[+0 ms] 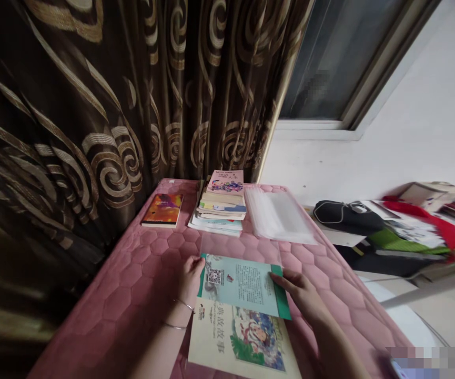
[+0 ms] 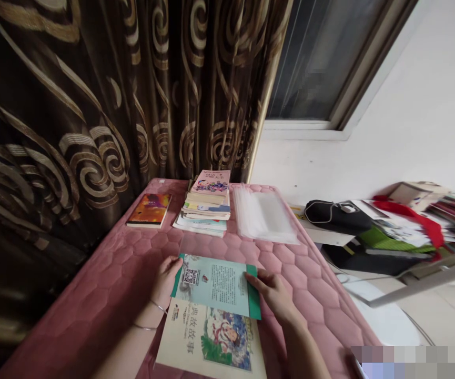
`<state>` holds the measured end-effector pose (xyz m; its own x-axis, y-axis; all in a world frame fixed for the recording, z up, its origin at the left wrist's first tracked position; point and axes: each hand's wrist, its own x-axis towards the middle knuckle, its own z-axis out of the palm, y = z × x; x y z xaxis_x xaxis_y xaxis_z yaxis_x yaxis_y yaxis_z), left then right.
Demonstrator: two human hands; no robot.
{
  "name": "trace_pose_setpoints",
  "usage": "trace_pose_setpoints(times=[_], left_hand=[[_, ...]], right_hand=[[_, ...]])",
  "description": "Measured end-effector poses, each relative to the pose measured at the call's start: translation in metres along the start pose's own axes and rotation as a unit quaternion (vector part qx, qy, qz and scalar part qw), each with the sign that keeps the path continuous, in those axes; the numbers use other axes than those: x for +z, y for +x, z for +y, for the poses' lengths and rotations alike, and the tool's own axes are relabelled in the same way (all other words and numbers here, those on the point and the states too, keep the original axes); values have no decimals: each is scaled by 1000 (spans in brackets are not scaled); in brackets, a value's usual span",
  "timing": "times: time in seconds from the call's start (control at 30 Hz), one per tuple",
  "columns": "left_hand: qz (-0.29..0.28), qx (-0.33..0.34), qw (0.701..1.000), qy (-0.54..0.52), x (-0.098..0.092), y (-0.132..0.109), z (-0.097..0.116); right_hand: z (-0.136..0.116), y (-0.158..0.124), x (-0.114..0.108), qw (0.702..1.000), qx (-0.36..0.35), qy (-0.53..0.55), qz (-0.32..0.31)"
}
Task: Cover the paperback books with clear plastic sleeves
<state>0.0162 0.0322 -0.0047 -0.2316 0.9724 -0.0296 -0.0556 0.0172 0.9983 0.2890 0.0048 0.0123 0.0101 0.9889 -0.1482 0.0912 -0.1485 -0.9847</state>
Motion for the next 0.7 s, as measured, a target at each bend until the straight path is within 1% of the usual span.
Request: trace_pose_setpoints(times=[0.13, 0.23, 0.33, 0.4, 0.53, 0.6, 0.7], left_hand=[[3, 15, 1000, 20, 0, -1, 0], [-3, 21, 999, 40, 0, -2, 2], [-22, 22, 999, 40, -1, -2, 4], [-28, 19, 999, 42, -1, -1, 3], [-18, 21, 998, 59, 2, 0, 1], [-13, 23, 997, 66, 4, 1, 1], [-14, 22, 997, 68, 6, 0, 5]], right_hand=[[-1, 2, 6, 999, 0, -25, 27], [-7, 0, 13, 997, 3, -42, 65], [-14, -3, 17, 993, 3, -56, 105], [-17, -5, 16, 993, 4, -56, 105], [-21, -8, 15, 999, 5, -6, 53], [-23, -8, 17, 998, 11, -1, 63], [-21, -6, 22, 995, 14, -19, 98]])
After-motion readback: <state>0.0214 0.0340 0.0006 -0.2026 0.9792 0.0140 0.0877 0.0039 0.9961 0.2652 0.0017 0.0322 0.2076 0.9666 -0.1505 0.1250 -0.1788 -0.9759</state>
